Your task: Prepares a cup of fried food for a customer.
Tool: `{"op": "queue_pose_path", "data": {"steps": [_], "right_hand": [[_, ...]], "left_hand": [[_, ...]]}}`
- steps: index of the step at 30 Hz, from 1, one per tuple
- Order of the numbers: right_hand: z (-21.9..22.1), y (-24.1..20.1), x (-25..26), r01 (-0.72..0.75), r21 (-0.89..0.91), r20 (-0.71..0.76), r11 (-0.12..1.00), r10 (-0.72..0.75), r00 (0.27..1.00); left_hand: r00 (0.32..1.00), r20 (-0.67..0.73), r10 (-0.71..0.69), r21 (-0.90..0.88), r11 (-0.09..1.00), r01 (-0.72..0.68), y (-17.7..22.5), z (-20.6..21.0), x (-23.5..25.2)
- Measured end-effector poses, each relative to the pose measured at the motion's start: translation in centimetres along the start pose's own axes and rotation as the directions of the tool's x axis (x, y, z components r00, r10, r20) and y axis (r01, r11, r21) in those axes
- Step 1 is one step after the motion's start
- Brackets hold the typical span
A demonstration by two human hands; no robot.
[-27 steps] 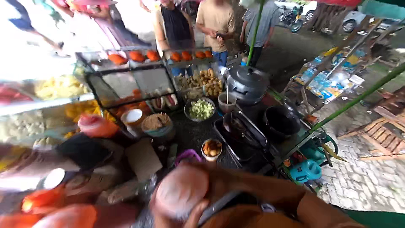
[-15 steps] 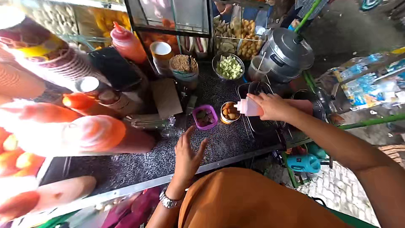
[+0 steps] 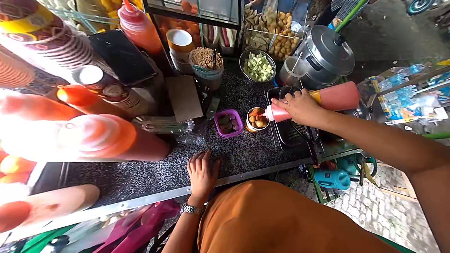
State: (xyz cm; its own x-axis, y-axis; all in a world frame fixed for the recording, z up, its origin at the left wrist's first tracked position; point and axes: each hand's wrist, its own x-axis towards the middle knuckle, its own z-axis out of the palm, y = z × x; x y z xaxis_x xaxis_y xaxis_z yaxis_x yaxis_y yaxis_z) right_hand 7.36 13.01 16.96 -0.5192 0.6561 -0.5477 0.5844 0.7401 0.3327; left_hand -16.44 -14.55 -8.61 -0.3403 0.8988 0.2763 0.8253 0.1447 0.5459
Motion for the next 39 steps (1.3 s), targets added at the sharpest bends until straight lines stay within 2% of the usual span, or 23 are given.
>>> {"op": "queue_pose_path", "data": {"steps": [12, 21, 25, 32, 39], "right_hand": [[-2.3, -1.7, -0.3, 0.061, -0.088, 0.085, 0.994, -0.053, 0.995], [-2.4, -2.0, -0.2, 0.03, -0.064, 0.034, 0.997, -0.028, 0.999], [-2.2, -2.2, -0.4, 0.059, -0.075, 0.048, 0.995, -0.056, 0.997], [-0.7, -0.9, -0.4, 0.062, -0.107, 0.126, 0.992, -0.048, 0.991], [-0.8, 0.4, 0.5, 0.028, -0.148, 0.104, 0.989, -0.012, 0.994]], "left_hand": [[0.999, 0.025, -0.031, 0.024, 0.999, 0.03, -0.2, 0.4, 0.2], [0.998, 0.037, -0.046, 0.038, 0.998, 0.044, -0.2, 0.6, 0.2], [0.999, 0.028, -0.044, 0.042, 0.998, 0.042, -0.2, 0.6, 0.2], [0.998, 0.031, -0.049, 0.053, 0.997, 0.047, -0.1, 0.6, 0.3], [0.998, 0.034, -0.055, 0.071, 0.996, 0.052, -0.2, 0.8, 0.2]]}}
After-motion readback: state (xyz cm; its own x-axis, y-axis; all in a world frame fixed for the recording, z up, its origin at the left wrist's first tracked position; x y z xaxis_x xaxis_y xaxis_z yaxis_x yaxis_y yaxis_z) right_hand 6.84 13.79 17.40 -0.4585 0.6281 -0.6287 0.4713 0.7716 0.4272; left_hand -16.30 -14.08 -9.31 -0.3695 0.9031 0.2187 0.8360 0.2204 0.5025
